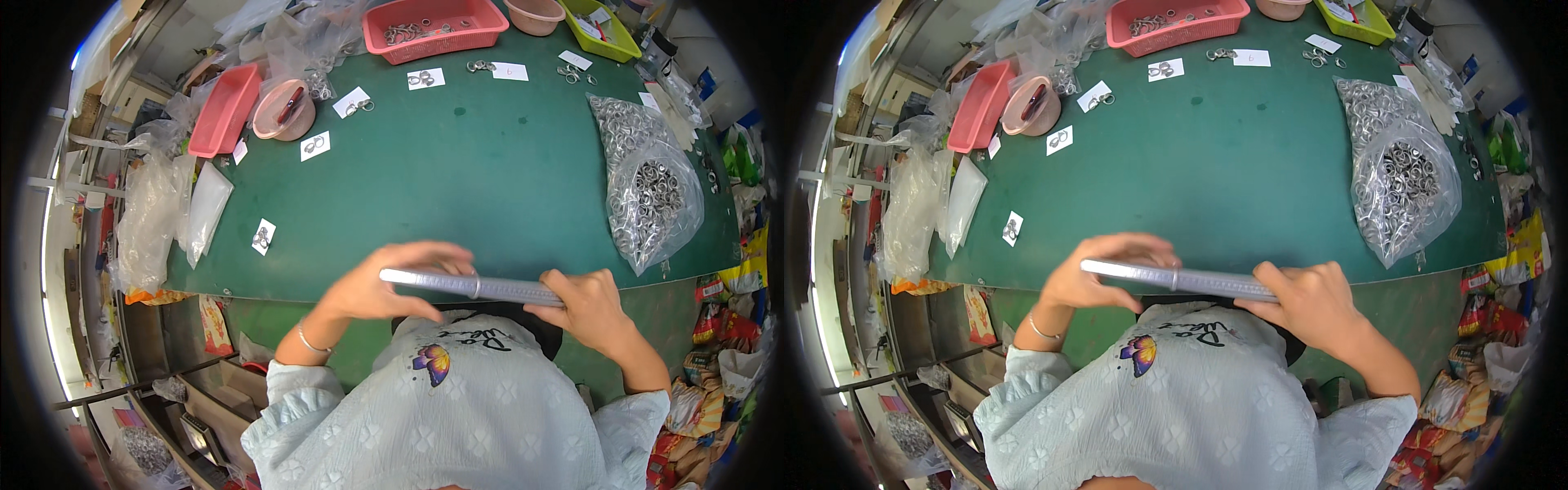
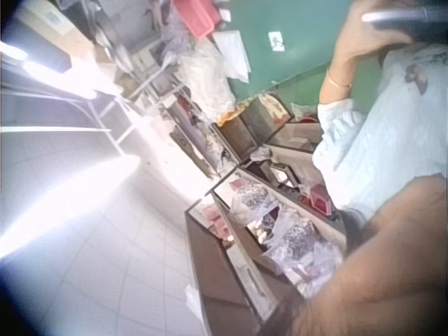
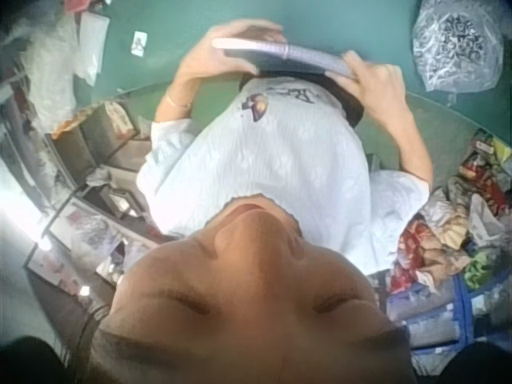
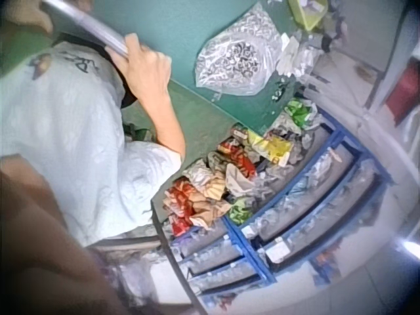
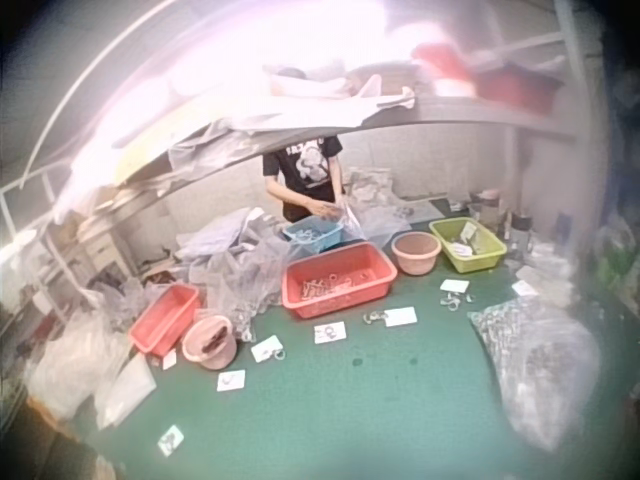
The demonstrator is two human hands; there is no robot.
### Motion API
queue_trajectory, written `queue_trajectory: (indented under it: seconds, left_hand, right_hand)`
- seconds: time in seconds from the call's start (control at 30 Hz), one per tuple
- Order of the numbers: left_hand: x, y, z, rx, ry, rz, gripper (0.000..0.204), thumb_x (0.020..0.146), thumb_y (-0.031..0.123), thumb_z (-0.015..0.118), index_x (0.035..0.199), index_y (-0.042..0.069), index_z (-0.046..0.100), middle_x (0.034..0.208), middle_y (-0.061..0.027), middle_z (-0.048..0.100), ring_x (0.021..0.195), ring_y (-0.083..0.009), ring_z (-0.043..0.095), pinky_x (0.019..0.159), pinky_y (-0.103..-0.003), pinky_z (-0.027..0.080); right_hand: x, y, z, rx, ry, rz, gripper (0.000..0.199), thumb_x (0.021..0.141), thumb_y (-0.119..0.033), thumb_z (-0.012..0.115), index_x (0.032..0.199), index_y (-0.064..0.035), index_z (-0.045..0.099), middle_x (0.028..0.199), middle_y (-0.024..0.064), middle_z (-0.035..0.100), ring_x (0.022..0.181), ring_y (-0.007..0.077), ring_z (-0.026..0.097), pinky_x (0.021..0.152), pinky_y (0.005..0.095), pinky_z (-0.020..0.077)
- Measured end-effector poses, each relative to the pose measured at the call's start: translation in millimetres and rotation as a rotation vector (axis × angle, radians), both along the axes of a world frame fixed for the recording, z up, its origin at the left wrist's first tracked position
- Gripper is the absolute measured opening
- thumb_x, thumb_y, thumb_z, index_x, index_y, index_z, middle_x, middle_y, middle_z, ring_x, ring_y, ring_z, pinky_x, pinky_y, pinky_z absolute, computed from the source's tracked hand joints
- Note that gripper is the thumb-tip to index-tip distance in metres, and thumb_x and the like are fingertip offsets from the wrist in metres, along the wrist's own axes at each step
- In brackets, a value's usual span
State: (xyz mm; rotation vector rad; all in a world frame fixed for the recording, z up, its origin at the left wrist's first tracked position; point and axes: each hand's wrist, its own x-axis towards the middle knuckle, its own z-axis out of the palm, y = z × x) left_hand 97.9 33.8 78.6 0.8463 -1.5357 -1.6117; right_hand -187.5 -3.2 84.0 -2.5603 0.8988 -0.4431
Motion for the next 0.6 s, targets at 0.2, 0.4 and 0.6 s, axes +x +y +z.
queue_trajectory:
  seconds: [0.2, 0.4, 0.6]
  left_hand:
    - [-3.1, -1.5, 36.0, -0.624, -0.812, 0.234, 0.059, 0.065, 0.025, 0.077, 0.115, 0.001, 0.055, 0.108, -0.0128, 0.059, 0.103, -0.0270, 0.056, 0.094, -0.041, 0.041]
    - [-34.9, 0.3, 23.4, -0.722, -0.924, 0.014, 0.035, 0.075, 0.024, 0.069, 0.101, 0.003, 0.059, 0.088, -0.0106, 0.059, 0.072, -0.0270, 0.057, 0.069, -0.039, 0.045]
    - [-30.3, -24.2, 21.4, -0.379, -0.775, -0.327, 0.027, 0.082, 0.023, 0.063, 0.090, -0.002, 0.058, 0.079, -0.0154, 0.057, 0.063, -0.0323, 0.054, 0.059, -0.039, 0.043]
  right_hand:
    - [1.3, 2.2, 0.4, -0.037, 0.124, -0.060, 0.033, 0.078, -0.037, 0.066, 0.074, -0.0088, 0.050, 0.054, 0.0059, 0.056, 0.043, 0.0271, 0.053, 0.040, 0.0372, 0.0385]
    - [4.9, 6.4, 8.5, -0.055, 0.142, -0.034, 0.034, 0.078, -0.038, 0.065, 0.073, -0.0083, 0.049, 0.053, 0.0061, 0.055, 0.042, 0.0263, 0.053, 0.039, 0.0368, 0.0383]
    - [0.0, 7.9, 4.9, -0.154, 0.200, -0.001, 0.036, 0.075, -0.037, 0.068, 0.069, -0.0087, 0.047, 0.048, 0.0038, 0.050, 0.040, 0.0221, 0.053, 0.035, 0.0322, 0.0372]
